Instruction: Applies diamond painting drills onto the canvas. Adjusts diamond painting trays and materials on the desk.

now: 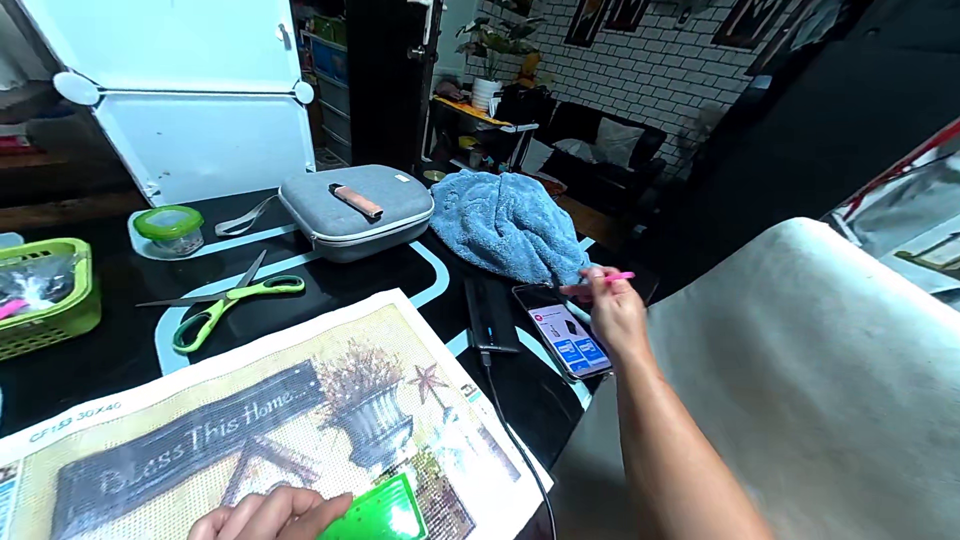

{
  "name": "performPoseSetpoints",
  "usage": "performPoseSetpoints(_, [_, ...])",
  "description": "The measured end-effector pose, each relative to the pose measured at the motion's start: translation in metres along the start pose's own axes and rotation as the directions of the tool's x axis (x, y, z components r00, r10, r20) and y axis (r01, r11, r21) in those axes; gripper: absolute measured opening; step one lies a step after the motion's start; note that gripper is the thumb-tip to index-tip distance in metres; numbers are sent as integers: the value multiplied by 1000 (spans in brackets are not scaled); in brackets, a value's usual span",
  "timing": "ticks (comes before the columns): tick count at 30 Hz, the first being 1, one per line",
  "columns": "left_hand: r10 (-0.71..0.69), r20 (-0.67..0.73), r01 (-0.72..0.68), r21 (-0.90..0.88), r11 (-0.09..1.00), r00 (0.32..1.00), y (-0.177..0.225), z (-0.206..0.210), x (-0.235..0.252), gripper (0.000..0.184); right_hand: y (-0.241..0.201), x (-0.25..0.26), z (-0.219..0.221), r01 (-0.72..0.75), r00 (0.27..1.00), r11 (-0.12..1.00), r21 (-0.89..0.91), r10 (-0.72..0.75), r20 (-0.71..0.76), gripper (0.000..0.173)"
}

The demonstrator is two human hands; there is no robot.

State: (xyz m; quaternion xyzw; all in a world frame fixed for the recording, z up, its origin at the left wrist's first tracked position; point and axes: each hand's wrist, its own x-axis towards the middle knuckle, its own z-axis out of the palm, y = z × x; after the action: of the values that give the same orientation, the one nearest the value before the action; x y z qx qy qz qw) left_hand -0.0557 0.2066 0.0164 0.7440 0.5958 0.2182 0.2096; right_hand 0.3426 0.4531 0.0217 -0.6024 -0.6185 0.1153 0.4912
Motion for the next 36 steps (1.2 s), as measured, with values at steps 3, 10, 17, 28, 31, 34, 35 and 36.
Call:
performPoseSetpoints(3, [29, -70, -29, 0, 1000, 997, 1, 2, -3, 46, -45, -25, 6, 80, 997, 957, 280, -83, -1, 42])
performPoseSetpoints(10, [97, -256, -68, 117, 991, 962, -8, 21, -4, 47, -137, -171, 56, -146, 722, 711, 687, -398, 565, 29])
performPoseSetpoints(17, [138, -351, -69, 202, 977, 926, -10, 31, 1, 42, -139, -191, 87, 173, 558, 726, 665, -629, 541, 36])
performPoseSetpoints(28, [161, -362, -86, 215, 973, 918, -12, 32, 2, 40, -141, -193, 94, 293, 535, 737, 609, -655, 534, 38])
performPoseSetpoints(31, [164, -376, -85, 216, 973, 912, -12, 33, 2, 40, -140, -193, 94, 300, 532, 735, 608, -658, 534, 37])
performPoseSetpoints(34, [166, -372, -85, 226, 970, 913, -12, 33, 2, 40, -140, -192, 94, 285, 537, 734, 617, -655, 532, 38])
performPoseSetpoints(35, [167, -374, -84, 228, 970, 912, -12, 34, 2, 41, -140, -192, 93, 280, 536, 732, 622, -656, 531, 38])
performPoseSetpoints(36, [168, -377, -84, 230, 970, 911, -13, 34, 2, 40, -140, -192, 93, 279, 533, 730, 624, -658, 532, 38])
